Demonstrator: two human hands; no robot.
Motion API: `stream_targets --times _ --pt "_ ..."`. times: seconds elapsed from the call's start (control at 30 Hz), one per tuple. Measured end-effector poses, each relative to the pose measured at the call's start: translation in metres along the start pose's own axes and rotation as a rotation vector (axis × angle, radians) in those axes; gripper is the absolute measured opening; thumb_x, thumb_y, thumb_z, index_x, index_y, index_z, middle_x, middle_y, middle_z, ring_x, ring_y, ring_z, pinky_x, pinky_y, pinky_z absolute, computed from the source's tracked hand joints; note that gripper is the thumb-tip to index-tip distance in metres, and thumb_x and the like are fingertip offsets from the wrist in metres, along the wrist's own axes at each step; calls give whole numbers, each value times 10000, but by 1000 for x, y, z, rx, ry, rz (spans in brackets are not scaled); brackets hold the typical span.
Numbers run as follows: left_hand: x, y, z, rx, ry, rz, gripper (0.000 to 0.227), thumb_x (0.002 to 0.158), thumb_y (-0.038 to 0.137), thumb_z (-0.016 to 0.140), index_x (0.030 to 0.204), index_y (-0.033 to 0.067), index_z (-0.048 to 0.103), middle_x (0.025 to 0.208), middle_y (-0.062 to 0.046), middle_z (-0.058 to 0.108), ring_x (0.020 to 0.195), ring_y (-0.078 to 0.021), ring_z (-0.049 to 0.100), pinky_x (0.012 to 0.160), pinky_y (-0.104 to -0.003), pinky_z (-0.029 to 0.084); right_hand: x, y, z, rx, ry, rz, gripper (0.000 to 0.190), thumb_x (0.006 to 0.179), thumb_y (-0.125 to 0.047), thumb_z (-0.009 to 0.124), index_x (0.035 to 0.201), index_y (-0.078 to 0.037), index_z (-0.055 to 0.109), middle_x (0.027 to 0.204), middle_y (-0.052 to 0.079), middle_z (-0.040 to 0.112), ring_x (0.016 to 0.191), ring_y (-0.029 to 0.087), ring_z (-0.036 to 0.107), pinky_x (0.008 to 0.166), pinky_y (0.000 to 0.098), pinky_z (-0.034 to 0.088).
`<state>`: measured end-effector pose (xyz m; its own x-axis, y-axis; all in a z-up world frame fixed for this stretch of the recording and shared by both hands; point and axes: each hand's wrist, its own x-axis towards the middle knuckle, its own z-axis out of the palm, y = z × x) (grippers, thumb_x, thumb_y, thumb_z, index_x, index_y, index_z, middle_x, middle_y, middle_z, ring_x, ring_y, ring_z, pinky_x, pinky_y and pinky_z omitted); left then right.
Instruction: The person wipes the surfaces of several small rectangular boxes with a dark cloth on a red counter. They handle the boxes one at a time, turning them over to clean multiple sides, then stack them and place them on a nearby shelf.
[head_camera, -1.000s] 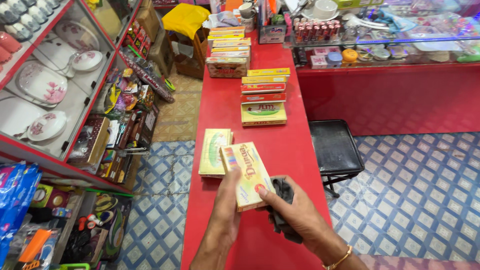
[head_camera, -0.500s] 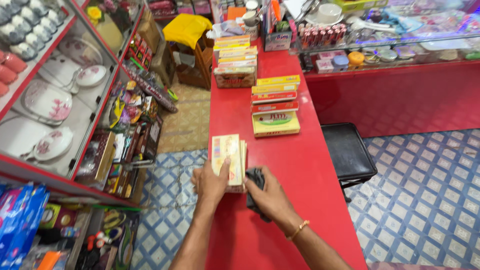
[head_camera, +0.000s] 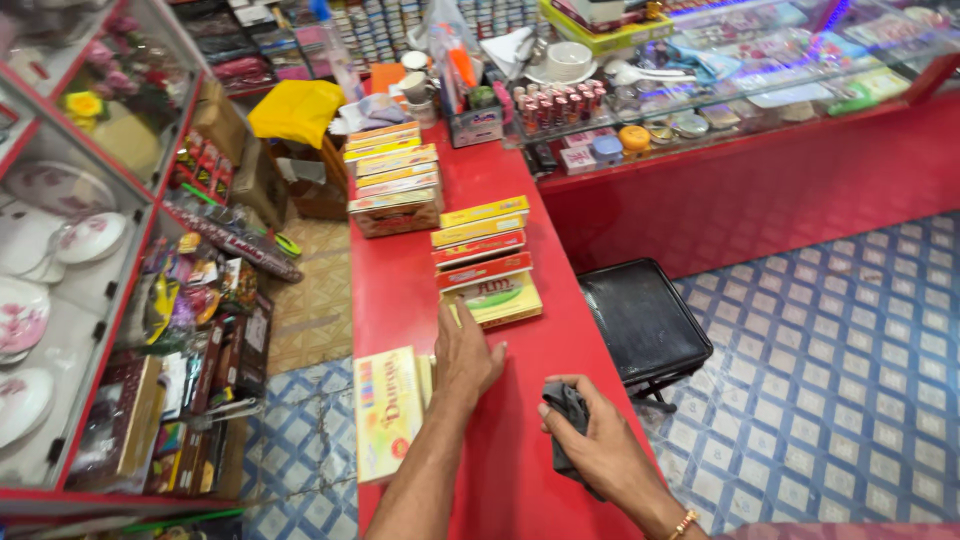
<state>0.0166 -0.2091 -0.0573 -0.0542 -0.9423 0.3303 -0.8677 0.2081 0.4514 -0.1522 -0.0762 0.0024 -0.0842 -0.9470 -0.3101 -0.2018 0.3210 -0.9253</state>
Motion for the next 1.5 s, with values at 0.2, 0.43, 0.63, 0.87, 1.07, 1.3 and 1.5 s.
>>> stream_targets --times 0.2,0.43,0.63,0.87,1.07,1.3,1.5 --pt "-4 26 -1 86 -199 -162 778 743 280 875 1327 10 437 1360 -237 408 1226 -400 475 1018 -527 422 9 24 -34 2 20 51 379 899 -291 694 1233 -120 639 840 30 740 768 90 689 657 277 560" --pt "16 24 6 36 17 9 706 634 261 925 1141 -3 510 1157 -191 510 1139 -378 496 986 -561 374 24 40 -48 97 24 166 506 921 -264 724 1347 -80 520 820 50 684 713 129 631 612 294 521" --pt "-49 47 4 -116 97 -66 670 722 240 889 1210 -19 511 1122 -201 522 1049 -380 511 908 -501 430 30 35 -55 75 64 -64 466 969 -167 638 1413 -96 517 952 85 678 805 124 636 659 250 548" --pt "-168 74 -25 -271 150 -91 741 708 158 840 1357 25 509 1309 -186 585 1215 -375 552 1040 -473 432 -7 25 -16 -278 -190 -752 607 871 32 610 1457 -67 483 1525 271 463 1432 426 436 1114 514 469" --pt "-199 75 -25 -246 121 -246 984 626 232 925 1422 -2 396 1308 -204 561 1210 -384 540 1032 -493 410 21 36 -10 -635 52 -779 346 872 -31 673 1204 -121 642 1434 152 570 1408 384 491 1231 592 333" --pt "-206 68 -28 -310 166 -172 915 873 217 840 1591 -10 320 1458 -186 570 1327 -343 561 1106 -461 433 -21 51 20 -619 -310 -969 513 842 -100 656 1337 -31 538 1479 238 489 1416 429 452 1129 556 355" --pt "-202 76 -37 -224 145 -118 924 700 323 910 1429 40 417 1332 -183 564 1259 -355 520 1062 -497 397 34 47 -14 -791 40 -824 473 909 -69 592 1380 -69 546 1476 200 503 1443 436 388 1127 734 221"
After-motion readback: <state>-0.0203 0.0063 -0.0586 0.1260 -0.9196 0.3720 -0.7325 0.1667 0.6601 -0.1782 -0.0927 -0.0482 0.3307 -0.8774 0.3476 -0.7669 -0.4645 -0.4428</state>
